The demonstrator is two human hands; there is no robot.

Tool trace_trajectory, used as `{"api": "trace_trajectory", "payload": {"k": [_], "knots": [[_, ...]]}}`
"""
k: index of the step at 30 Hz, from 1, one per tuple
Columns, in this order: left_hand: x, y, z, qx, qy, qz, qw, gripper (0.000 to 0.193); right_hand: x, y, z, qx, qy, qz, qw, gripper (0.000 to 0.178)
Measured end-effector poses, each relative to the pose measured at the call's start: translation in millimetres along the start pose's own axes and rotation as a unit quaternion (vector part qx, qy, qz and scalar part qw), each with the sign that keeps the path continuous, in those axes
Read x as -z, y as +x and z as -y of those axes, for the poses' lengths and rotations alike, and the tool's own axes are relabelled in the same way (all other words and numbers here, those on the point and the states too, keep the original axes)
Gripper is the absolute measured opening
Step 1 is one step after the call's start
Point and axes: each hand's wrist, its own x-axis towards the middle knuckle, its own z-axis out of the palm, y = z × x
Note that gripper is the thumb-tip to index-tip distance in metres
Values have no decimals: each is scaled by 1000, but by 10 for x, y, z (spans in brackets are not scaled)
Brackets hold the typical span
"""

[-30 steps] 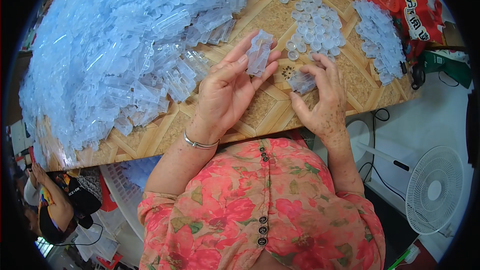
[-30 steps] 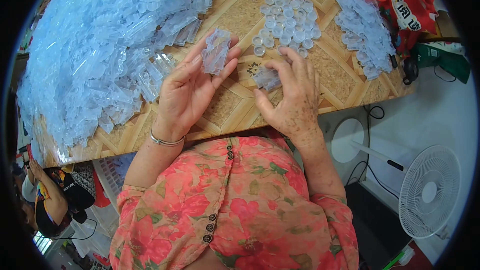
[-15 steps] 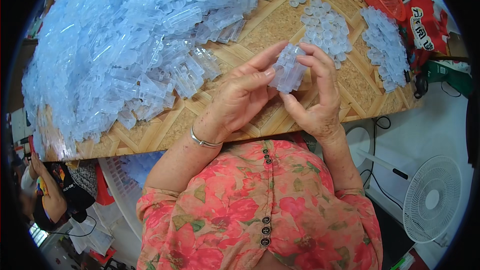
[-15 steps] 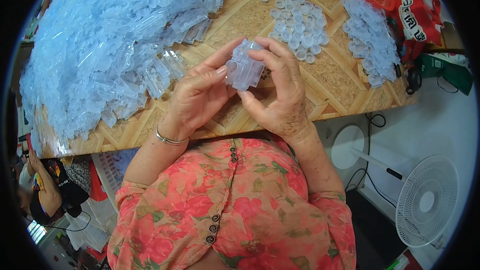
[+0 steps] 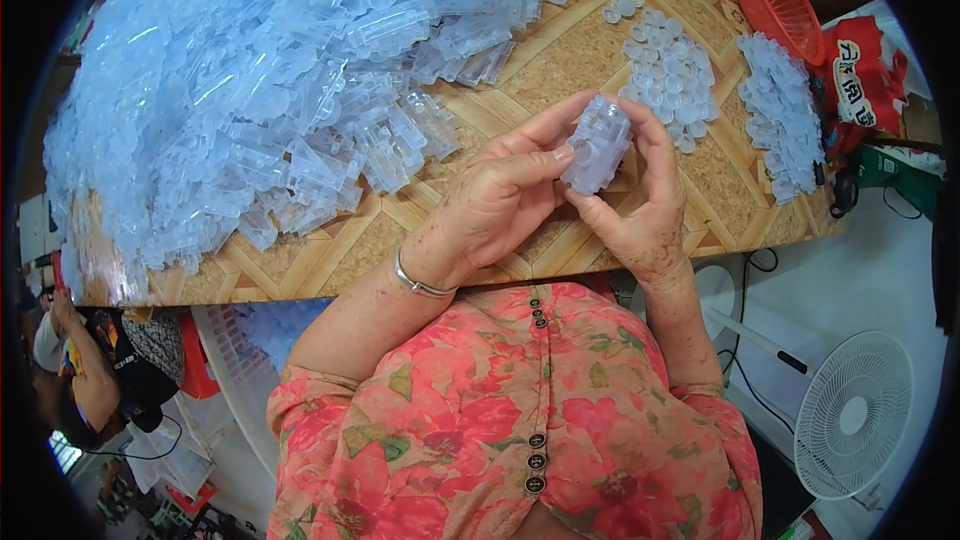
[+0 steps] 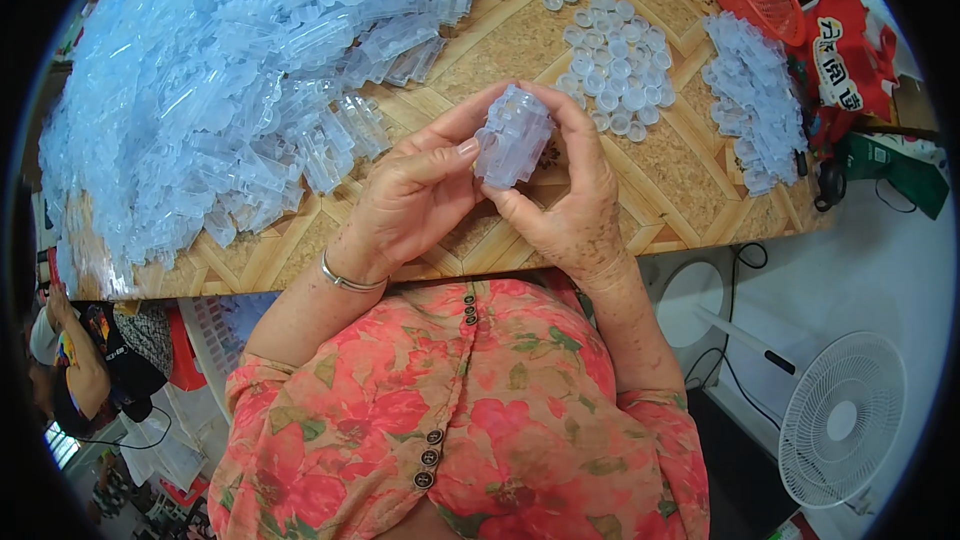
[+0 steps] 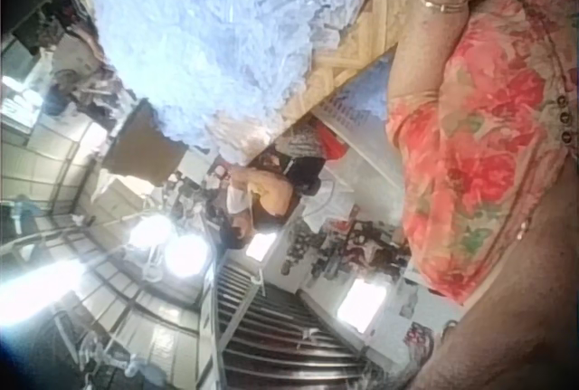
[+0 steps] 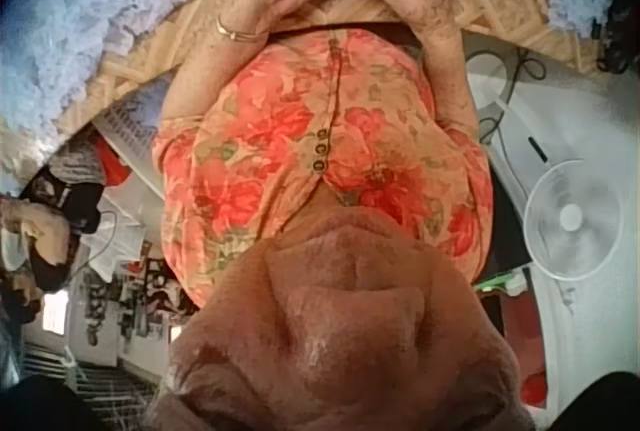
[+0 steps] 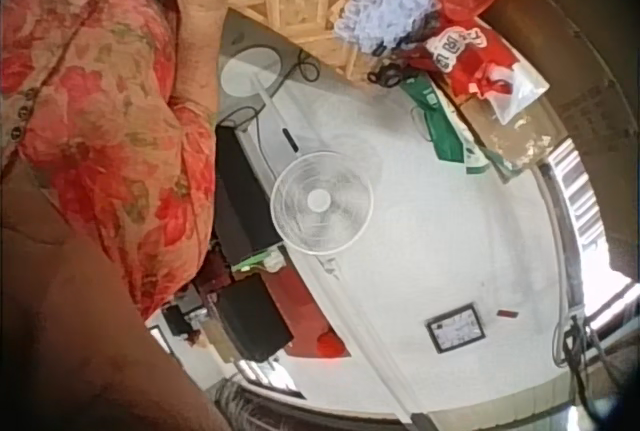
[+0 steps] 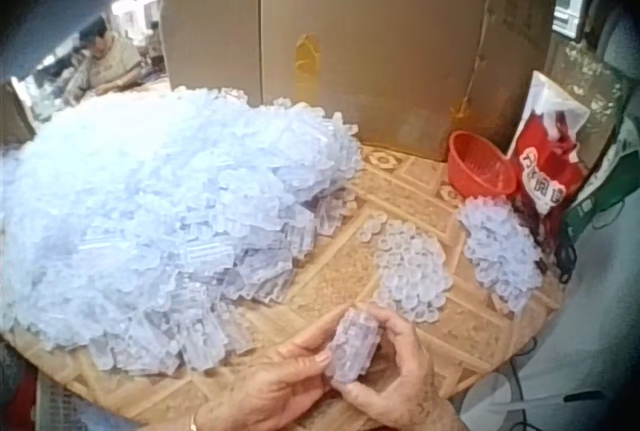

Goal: The person repeatedly picks up small translucent plastic components from a large pile on a wooden table. They insert a smaller circular piece into a larger cylindrical piece and place the assembled unit into a growing stack. The task is performed continuously by hand without tools.

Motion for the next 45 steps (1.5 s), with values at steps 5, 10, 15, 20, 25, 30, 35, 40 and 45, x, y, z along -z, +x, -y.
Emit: {"api": "trace_trajectory", "payload": {"k": [5,10,15,20,25,30,35,40,45], "knots": [[-39,7,-3,-1,8,0,1000,62,-10,53,75,-1,4,3,1000,85],[-40,18,5,-7,40,6,999,62,-5,63,8,31,-17,10,999,84],[-38,-4,-14,8,77,11,997,60,-19,44,5,0,6,10,1000,83],[-79,-33,-27,2,291,-10,957,60,-5,32,0,8,-49,5,999,82],[52,-33,145,-158,503,29,849,63,-74,-24,-73,49,-108,-38,992,82],[38,-49,104,-136,536,28,833,64,-36,-42,-29,118,-217,-35,968,81],[39,-22,111,-157,515,7,842,56,105,-1,86,98,-143,12,985,77],[-19,-45,103,-150,575,25,804,45,348,-96,-31,6,-4,33,999,49],[-28,-14,62,-194,716,-27,670,40,406,-156,-70,-5,-69,44,997,34]]}}
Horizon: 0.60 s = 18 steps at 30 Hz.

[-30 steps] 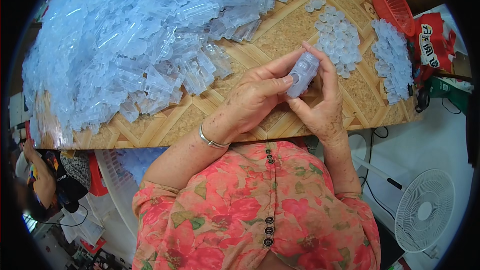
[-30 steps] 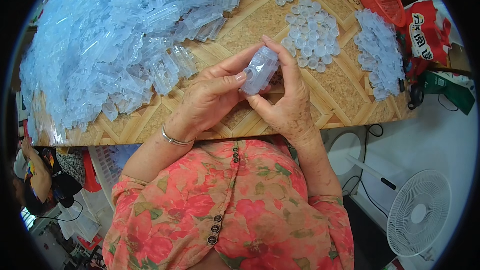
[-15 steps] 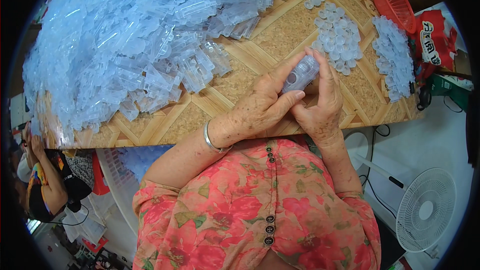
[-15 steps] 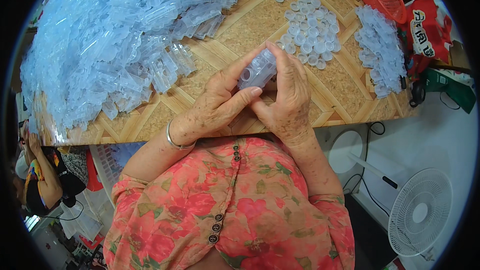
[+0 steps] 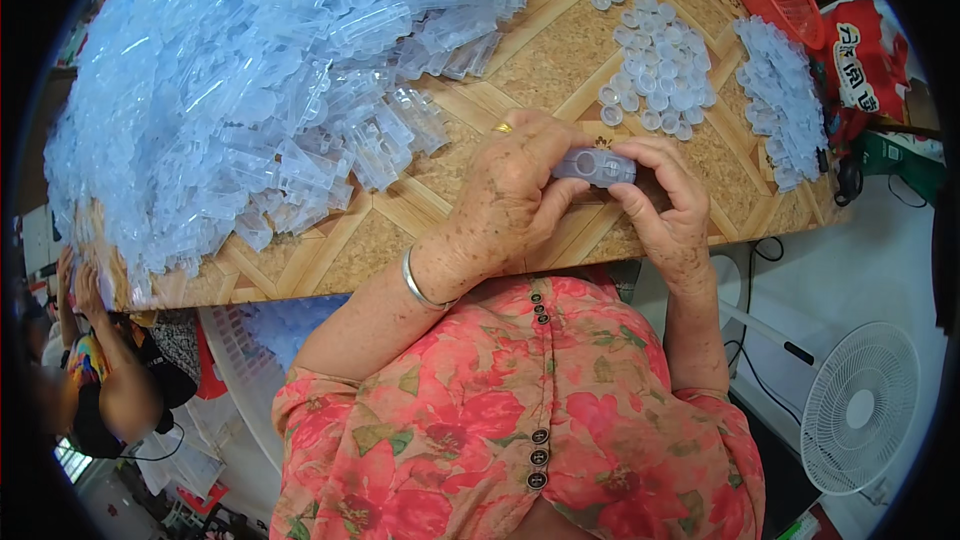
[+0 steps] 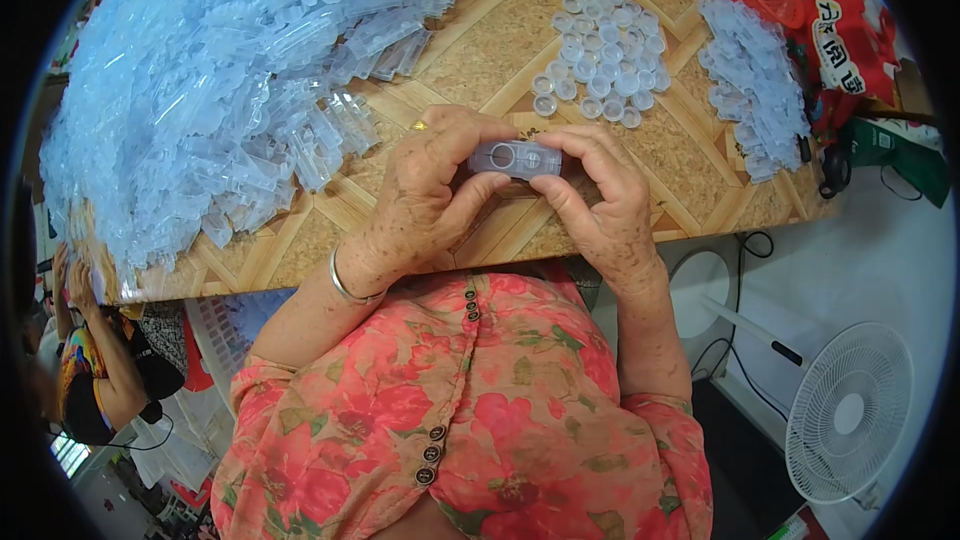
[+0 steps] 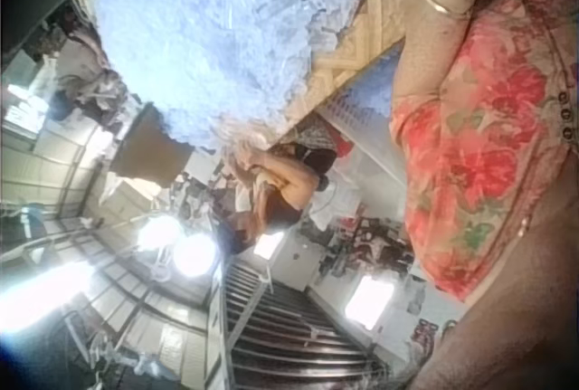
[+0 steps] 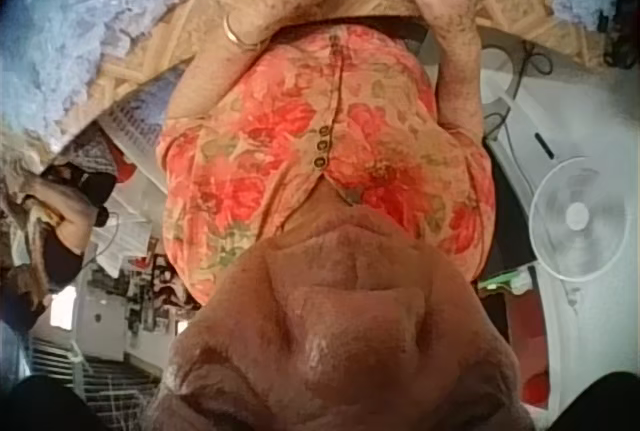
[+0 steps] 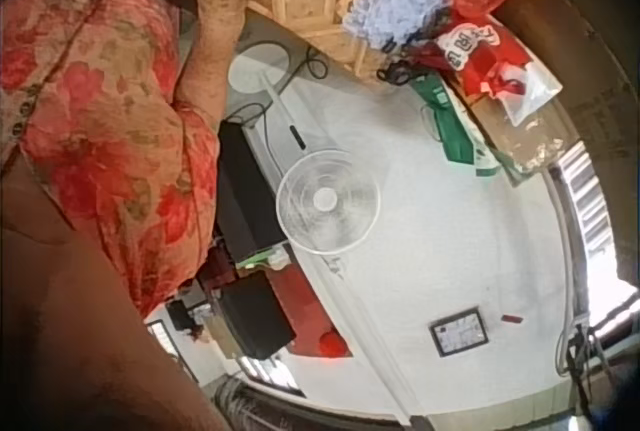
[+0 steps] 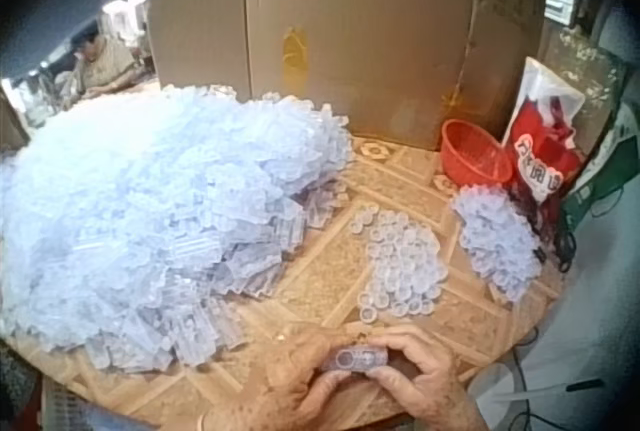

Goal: The person repeatedly picks up small translucent plastic components from a large pile on a wooden table. They insert a smaller circular piece into a larger cylindrical piece and place the assembled unit into a growing stack. The task is performed continuously by hand without tools.

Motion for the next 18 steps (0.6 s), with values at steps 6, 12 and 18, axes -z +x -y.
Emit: {"api": "trace_trajectory", "payload": {"k": [6,12,18], "knots": [[-16,19,56,-42,60,-37,997,37,-4,39,-17,18,-34,5,999,32],[-48,44,7,-28,64,-32,997,33,-21,29,20,-20,-13,-2,1000,29],[-29,40,-6,-25,57,-27,998,33,107,112,-44,72,-58,34,995,26]]}}
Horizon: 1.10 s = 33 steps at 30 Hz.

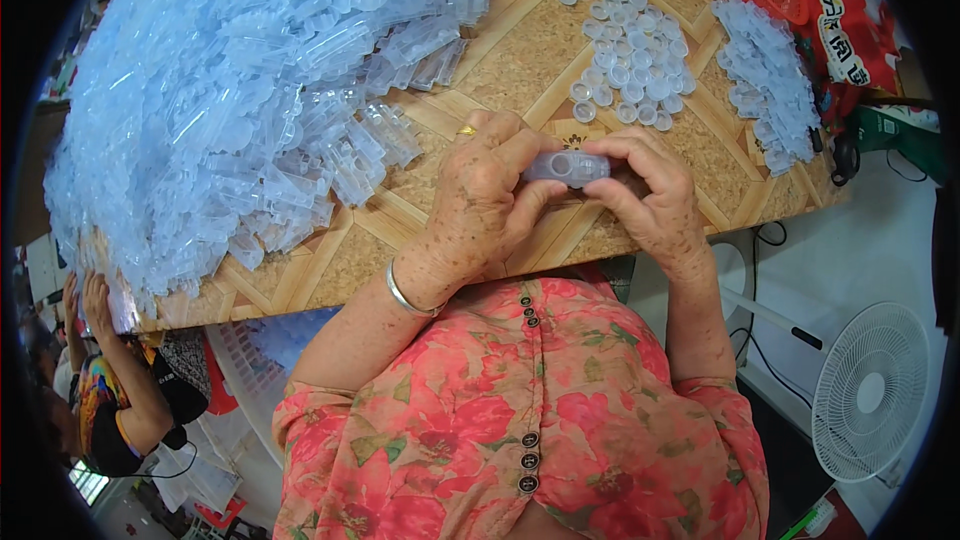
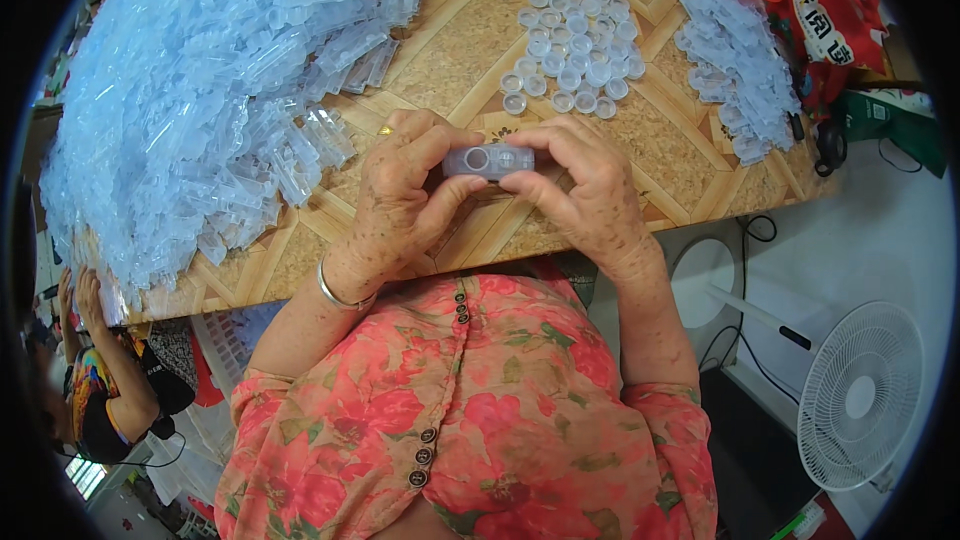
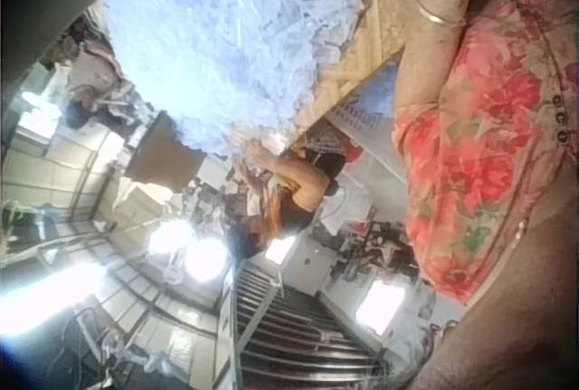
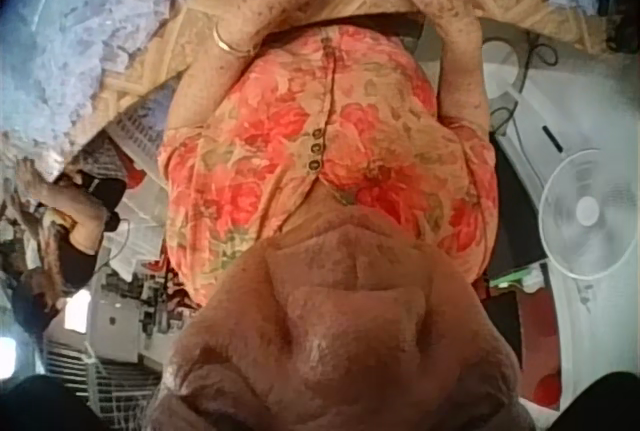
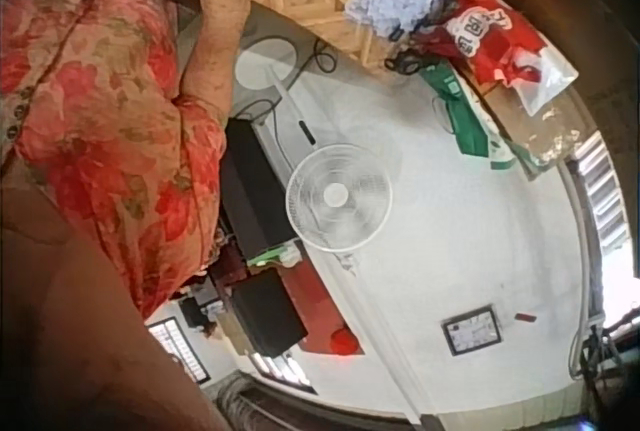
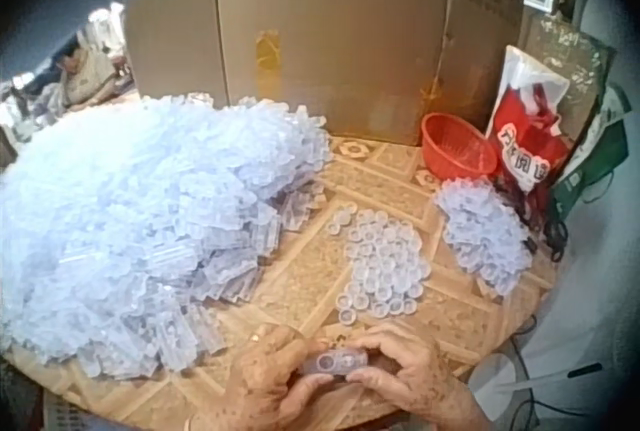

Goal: The person repeatedly picks up small translucent plastic components from a large pile on a wooden table. They insert a smaller circular piece into a larger cylindrical piece and place the assembled unit into a growing stack. The task is performed continuously by hand without tools.

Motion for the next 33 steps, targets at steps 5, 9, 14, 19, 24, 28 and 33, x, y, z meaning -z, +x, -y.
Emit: {"api": "trace_trajectory", "payload": {"k": [5,9,14,19,24,28,33], "knots": [[17,3,-2,-7,1,12,1000,35,64,143,-4,-79,-41,-28,996,21],[18,-8,8,-14,4,11,1000,36,18,225,-66,-46,-170,14,984,16],[33,-20,-15,-3,-7,16,1000,38,75,176,-35,-51,-145,5,988,10],[17,-18,-18,-9,-7,16,1000,39,349,-73,-28,-232,26,60,971,16],[34,-13,-19,-14,0,24,1000,39,466,-136,-128,-308,34,48,950,24],[39,-19,8,-7,-8,21,1000,40,460,-75,-124,-328,-27,47,943,23],[22,-23,23,-4,-14,21,1000,43,549,-113,-224,-352,27,92,931,23]]}}
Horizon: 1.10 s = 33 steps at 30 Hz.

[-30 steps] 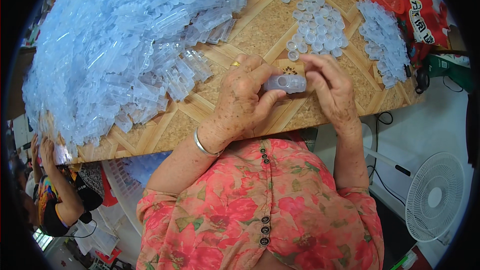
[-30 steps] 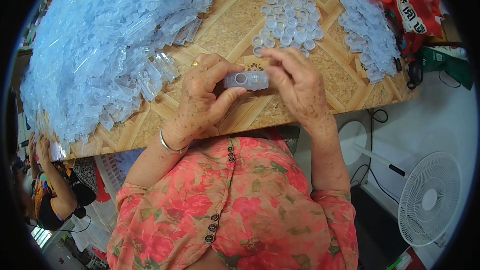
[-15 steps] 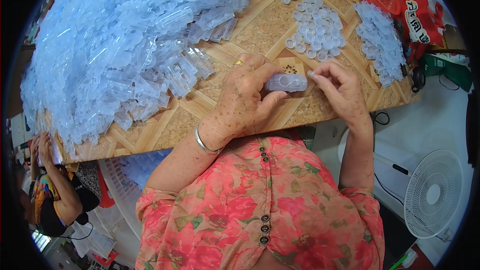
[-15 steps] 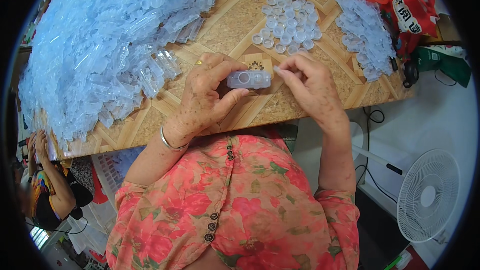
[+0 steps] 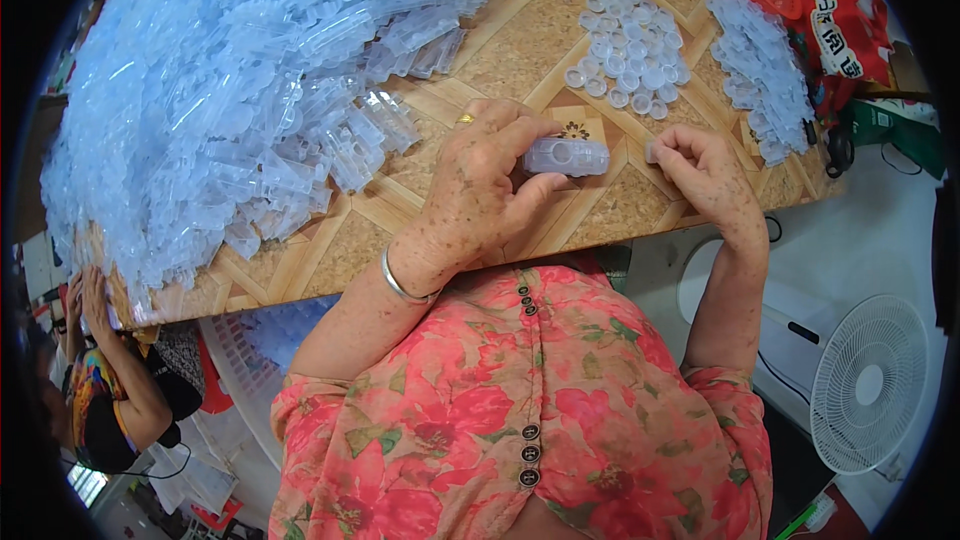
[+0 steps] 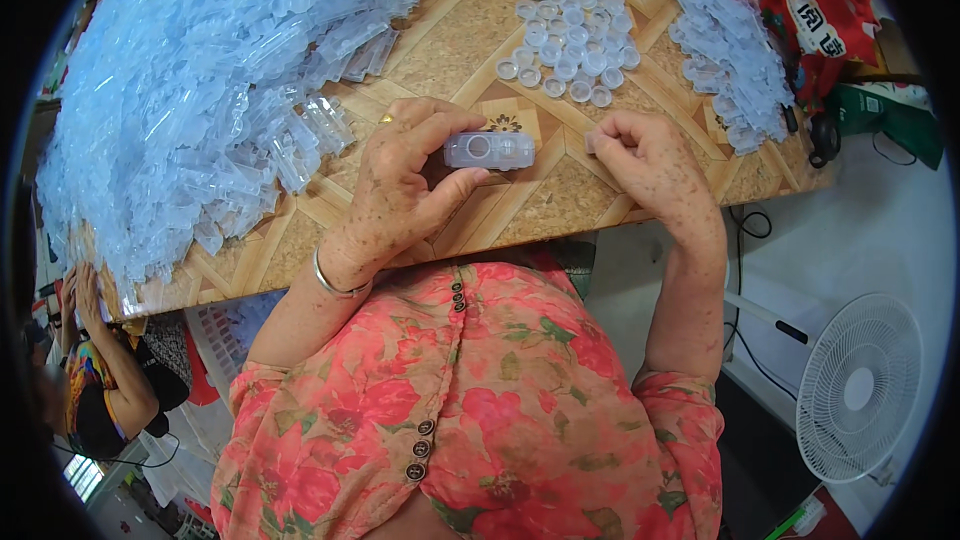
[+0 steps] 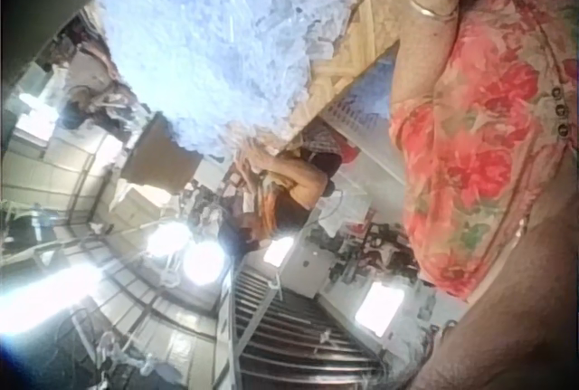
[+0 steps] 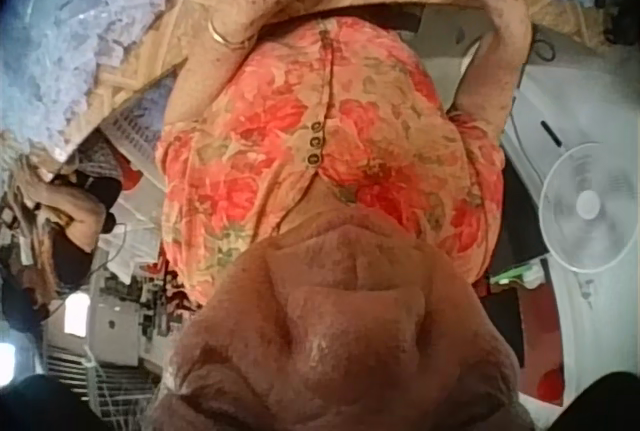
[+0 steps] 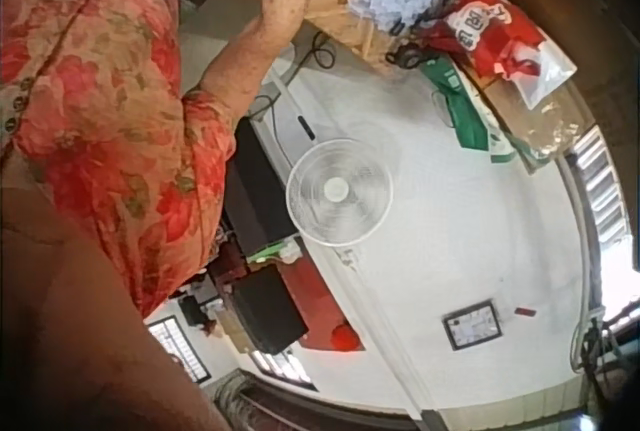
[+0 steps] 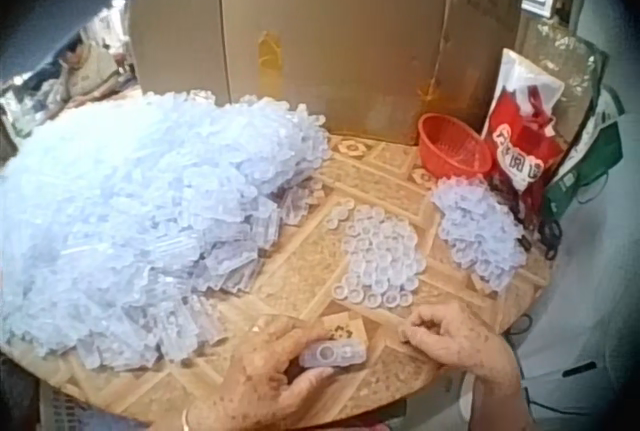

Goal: The person repeatedly picks up small translucent plastic components from a large pile on a wooden table. They insert a smaller circular piece into a larger cylindrical piece and place the assembled unit into a growing stack. The task is performed continuously by hand without tools.

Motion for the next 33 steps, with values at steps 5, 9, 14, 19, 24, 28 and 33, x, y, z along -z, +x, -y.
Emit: {"api": "trace_trajectory", "payload": {"k": [5,9,14,19,24,28,33], "knots": [[4,-1,5,3,5,4,1000,44,123,44,-90,-42,-58,-74,995,20],[7,10,7,-2,4,-3,1000,45,-36,-82,125,54,-92,-227,968,19],[28,-2,14,-12,2,-22,1000,46,-438,-121,514,348,-143,-140,916,45],[70,-9,1,6,11,-8,1000,40,-569,9,477,359,-164,-91,914,45],[50,-24,12,-8,31,-17,999,33,-581,24,507,350,-162,-73,920,40],[11,-18,42,-32,29,-29,999,32,-629,-3,501,347,-177,-87,917,39],[-2,-11,5,-38,20,-54,998,32,-651,-38,473,379,-157,-152,899,47]]}}
